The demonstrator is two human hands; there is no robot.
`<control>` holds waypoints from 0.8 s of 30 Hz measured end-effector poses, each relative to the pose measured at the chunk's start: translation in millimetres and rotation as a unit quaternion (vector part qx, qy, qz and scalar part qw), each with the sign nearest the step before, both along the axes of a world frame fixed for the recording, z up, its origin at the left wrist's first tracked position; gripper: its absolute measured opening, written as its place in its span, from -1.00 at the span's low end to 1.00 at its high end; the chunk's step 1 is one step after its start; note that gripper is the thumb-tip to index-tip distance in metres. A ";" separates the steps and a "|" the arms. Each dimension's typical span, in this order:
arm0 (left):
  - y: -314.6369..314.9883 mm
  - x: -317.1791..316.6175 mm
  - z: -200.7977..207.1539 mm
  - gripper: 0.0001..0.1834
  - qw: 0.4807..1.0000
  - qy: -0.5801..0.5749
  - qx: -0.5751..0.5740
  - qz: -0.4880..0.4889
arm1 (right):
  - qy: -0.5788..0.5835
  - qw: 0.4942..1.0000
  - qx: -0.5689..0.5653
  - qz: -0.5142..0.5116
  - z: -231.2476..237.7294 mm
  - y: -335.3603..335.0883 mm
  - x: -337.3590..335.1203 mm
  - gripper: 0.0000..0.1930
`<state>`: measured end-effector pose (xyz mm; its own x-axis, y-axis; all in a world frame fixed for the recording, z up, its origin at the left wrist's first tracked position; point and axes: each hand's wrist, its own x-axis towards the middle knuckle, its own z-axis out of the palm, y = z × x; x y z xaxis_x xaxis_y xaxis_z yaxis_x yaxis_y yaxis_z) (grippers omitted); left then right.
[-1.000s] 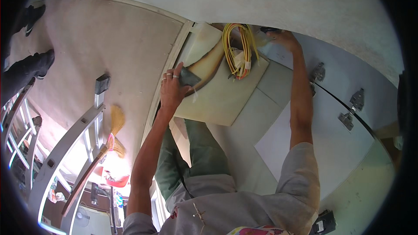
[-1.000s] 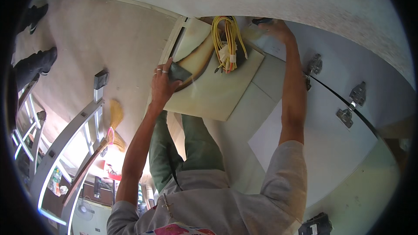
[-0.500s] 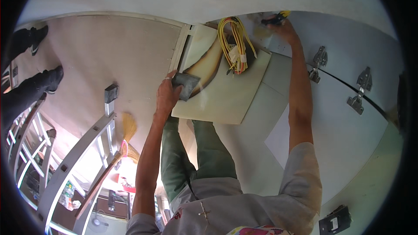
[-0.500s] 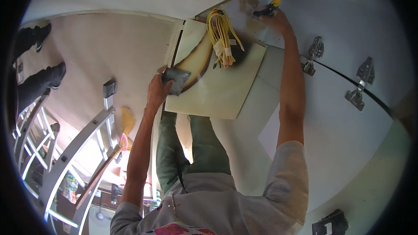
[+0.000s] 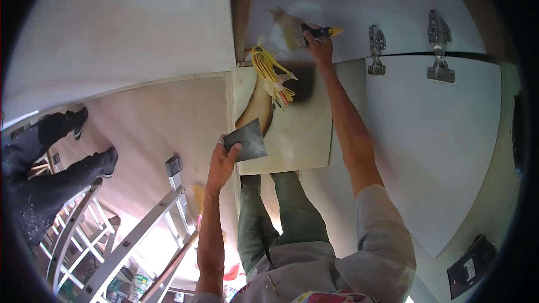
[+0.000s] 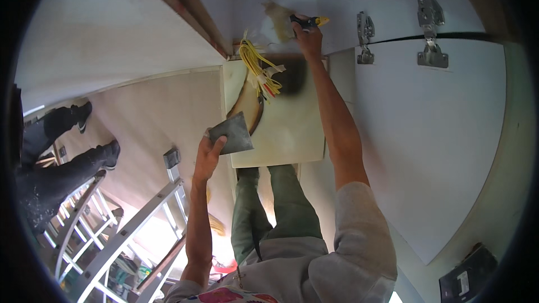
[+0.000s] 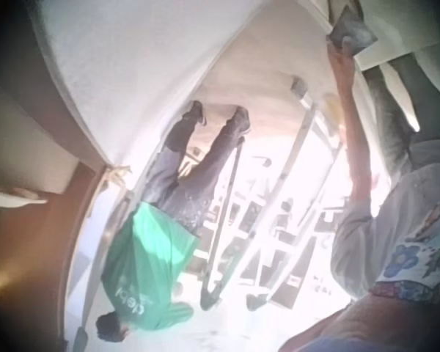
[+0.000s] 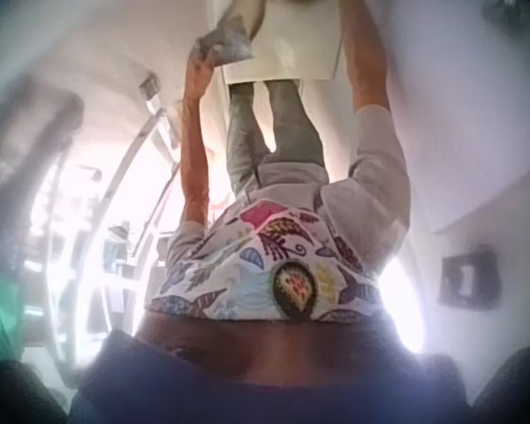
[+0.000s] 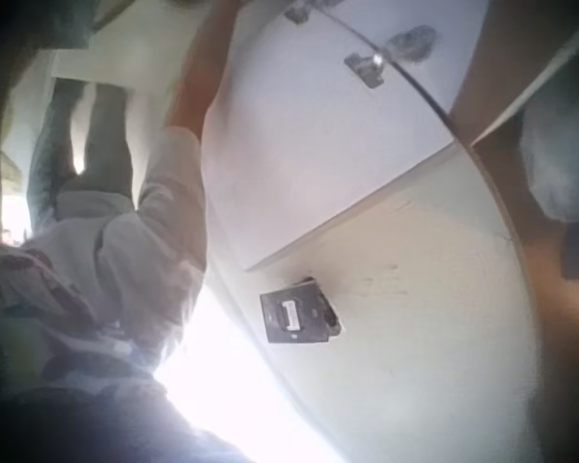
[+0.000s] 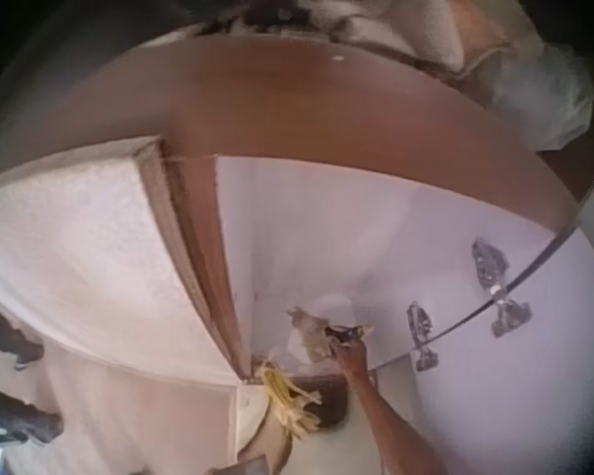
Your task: The person cleans a room by sweeping the floor with a broom and wiping the interior of a wall cabinet with a cloth. They also move a large white board and a water bottle to clear space.
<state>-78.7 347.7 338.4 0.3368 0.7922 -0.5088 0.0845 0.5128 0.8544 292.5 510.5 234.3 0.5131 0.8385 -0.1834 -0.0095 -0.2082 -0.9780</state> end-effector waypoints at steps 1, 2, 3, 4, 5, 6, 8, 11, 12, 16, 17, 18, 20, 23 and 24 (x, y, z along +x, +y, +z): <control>-0.8 3.9 4.4 -0.81 1.000 -0.009 -0.006 0.002 | 0.015 1.000 0.018 -0.002 6.6 3.4 -3.7 -0.62; -2.6 7.5 8.0 -0.81 1.000 -0.017 -0.011 0.006 | 0.030 0.999 0.036 -0.004 12.6 8.8 -8.8 -0.62; -3.6 12.6 10.6 -0.82 0.999 -0.027 -0.015 0.011 | 0.065 0.996 0.058 -0.010 20.4 19.8 -17.7 -0.63; -3.6 22.7 19.4 -0.83 0.998 -0.044 -0.020 0.032 | 0.101 0.991 0.081 -0.017 27.4 34.6 -29.8 -0.63; -4.2 29.3 26.0 -0.83 0.999 -0.037 -0.004 0.037 | 0.139 0.985 0.103 -0.022 29.2 48.3 -42.5 -0.64; -4.1 36.0 30.8 -0.83 0.999 -0.031 0.012 0.037 | 0.144 0.985 0.091 -0.016 21.4 63.9 -47.8 -0.64; 1.8 49.5 35.9 -0.80 0.998 -0.037 0.030 0.049 | 0.123 0.990 0.069 -0.012 -7.9 91.2 -49.1 -0.63; 26.6 79.1 74.4 -0.74 0.991 0.005 0.111 0.074 | 0.105 0.991 0.067 -0.048 -38.5 102.1 -45.6 -0.67; 39.3 85.7 81.7 -0.74 0.989 0.010 0.132 0.067 | 0.126 0.985 0.074 -0.089 -46.5 96.8 -35.8 -0.69; 101.6 121.6 89.2 -0.71 0.973 -0.032 0.222 0.054 | 0.161 0.976 0.095 -0.114 -38.2 56.1 -14.7 -0.72; 119.4 133.2 82.7 -0.70 0.965 -0.027 0.259 0.045 | 0.153 0.977 0.097 -0.112 -31.3 48.2 -9.0 -0.71; 137.8 144.6 76.1 -0.68 0.955 -0.023 0.295 0.036 | 0.183 0.974 0.083 -0.106 -25.0 45.2 -3.3 -0.69; 174.3 164.5 59.4 -0.66 0.927 0.062 0.369 0.010 | 0.172 0.975 0.112 -0.089 0.5 39.1 -1.8 -0.70; 219.3 191.4 41.2 -0.63 0.912 0.134 0.386 -0.029 | 0.048 0.987 0.142 -0.055 24.4 44.4 9.1 -0.71; 232.8 197.1 26.8 -0.63 0.907 0.156 0.389 -0.037 | -0.012 0.988 0.149 -0.039 24.7 49.7 12.9 -0.70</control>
<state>118.4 580.5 365.2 0.3394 0.9337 0.1141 0.3944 -0.2514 0.8839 305.3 560.2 259.0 0.5797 0.8110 0.0786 0.0101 0.0894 -0.9959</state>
